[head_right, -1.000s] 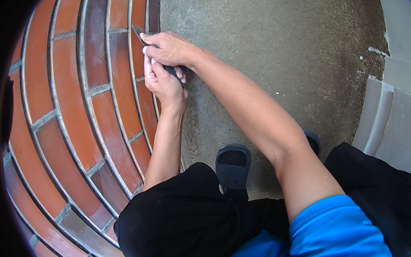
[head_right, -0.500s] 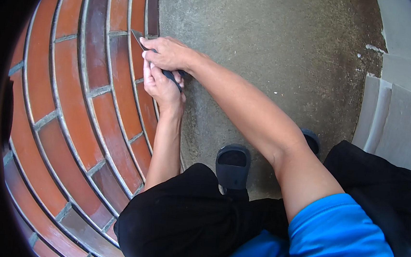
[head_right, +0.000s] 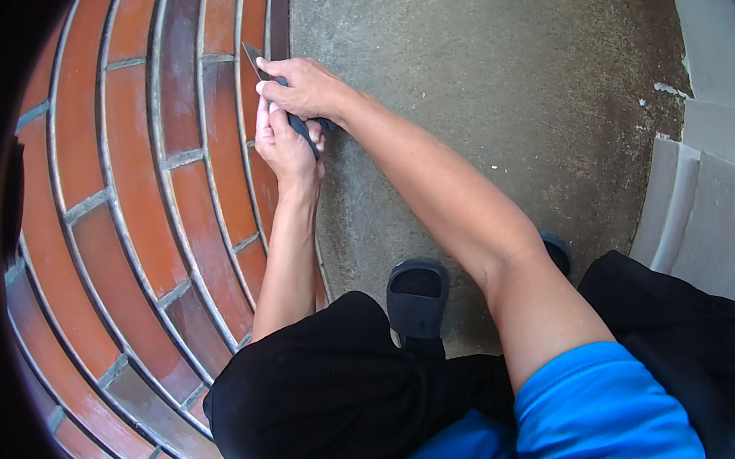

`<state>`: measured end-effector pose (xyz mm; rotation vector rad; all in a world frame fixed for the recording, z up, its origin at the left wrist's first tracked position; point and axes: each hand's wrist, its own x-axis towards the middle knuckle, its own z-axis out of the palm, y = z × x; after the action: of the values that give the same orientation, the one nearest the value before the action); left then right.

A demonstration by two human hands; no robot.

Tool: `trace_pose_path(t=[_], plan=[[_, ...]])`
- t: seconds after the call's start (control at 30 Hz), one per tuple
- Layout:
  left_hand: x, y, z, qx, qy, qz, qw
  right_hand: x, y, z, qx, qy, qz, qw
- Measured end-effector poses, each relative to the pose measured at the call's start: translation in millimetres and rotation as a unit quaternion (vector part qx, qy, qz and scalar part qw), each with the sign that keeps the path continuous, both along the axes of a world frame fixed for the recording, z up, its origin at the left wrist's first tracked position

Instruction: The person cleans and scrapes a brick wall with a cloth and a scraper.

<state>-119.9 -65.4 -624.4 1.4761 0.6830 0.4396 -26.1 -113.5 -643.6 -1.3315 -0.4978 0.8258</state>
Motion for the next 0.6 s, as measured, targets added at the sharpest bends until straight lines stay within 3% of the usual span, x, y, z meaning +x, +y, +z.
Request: trace_pose_path(t=[0.07,0.17,0.2,0.33,0.43,0.6], plan=[[-9,-3,7,-0.013,-0.018,0.001,1.000,-6,5,-7,0.074,0.018,-0.083,0.994],[-35,-9,31,0.004,-0.038,-0.019,0.999,-8,8,-26,0.166,0.199,-0.203,0.944],[-42,-10,38,0.008,-0.055,-0.023,0.998,-4,26,-59,0.180,0.133,-0.284,0.932],[-57,-9,64,0.034,-0.104,-0.036,0.993,27,65,-32,0.215,0.194,-0.343,0.894],[-69,-3,80,0.063,-0.131,-0.062,0.987,28,96,-21,-0.036,-0.032,-0.412,0.910],[-70,0,82,0.032,-0.172,-0.063,0.983,-49,78,-31,0.012,-0.103,-0.412,0.905]])
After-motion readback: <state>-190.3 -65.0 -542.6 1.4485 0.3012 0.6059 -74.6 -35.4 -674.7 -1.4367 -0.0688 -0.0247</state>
